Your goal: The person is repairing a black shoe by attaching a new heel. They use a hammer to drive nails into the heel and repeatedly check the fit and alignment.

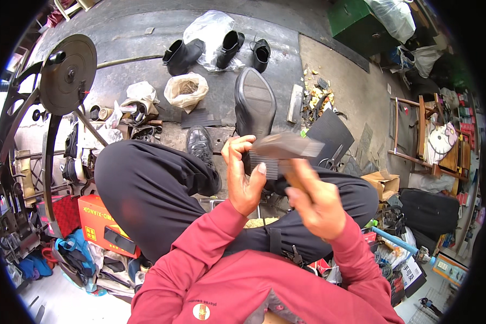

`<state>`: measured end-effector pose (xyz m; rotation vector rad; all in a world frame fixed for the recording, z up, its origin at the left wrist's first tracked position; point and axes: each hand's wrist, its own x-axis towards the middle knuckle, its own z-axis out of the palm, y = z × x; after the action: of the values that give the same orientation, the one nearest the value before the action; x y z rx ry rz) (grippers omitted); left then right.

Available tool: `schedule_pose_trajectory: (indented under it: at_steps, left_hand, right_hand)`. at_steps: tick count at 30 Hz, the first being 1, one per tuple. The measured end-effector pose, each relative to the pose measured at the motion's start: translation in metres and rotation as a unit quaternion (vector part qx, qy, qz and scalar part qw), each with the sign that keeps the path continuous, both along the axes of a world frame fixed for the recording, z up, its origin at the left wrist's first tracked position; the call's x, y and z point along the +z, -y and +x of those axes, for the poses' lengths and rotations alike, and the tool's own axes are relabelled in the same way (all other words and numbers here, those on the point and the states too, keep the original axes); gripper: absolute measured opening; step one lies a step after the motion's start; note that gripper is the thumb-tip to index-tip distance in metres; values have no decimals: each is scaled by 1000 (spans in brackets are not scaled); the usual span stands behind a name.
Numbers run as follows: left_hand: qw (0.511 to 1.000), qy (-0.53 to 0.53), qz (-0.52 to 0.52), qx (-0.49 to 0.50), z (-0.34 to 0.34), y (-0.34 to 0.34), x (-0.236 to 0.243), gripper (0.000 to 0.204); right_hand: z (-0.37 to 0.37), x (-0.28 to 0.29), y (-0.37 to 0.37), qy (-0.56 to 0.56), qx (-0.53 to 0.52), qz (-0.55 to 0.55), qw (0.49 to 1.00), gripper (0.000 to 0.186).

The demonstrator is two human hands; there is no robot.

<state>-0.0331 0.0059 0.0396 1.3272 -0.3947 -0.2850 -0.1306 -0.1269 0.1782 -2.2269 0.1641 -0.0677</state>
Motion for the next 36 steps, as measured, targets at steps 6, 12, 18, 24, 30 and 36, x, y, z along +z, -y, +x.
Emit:
schedule_pose_trajectory:
  at_steps: [6, 12, 18, 24, 30, 36]
  left_hand:
    - [1000, 9, 28, -5, -1, -4, 1, 37]
    - [1000, -16, -5, 7, -3, 1, 0, 37]
    - [1000, 4, 13, 1, -1, -2, 2, 38]
    - [1000, -17, 1, 4, 0, 1, 2, 39]
    - [1000, -5, 17, 0, -2, -1, 1, 37]
    - [1000, -12, 18, 11, -4, -4, 0, 39]
  right_hand:
    - [-2, 18, 4, -40, -93, 80, 992, 66]
    - [-2, -1, -1, -75, -11, 34, 997, 69]
    - [-10, 7, 0, 1, -95, 47, 994, 70]
    - [2, 8, -5, -115, -26, 43, 992, 64]
    - [-4, 9, -4, 69, -78, 75, 992, 62]
    - [-1, -1, 0, -62, -37, -9, 997, 65]
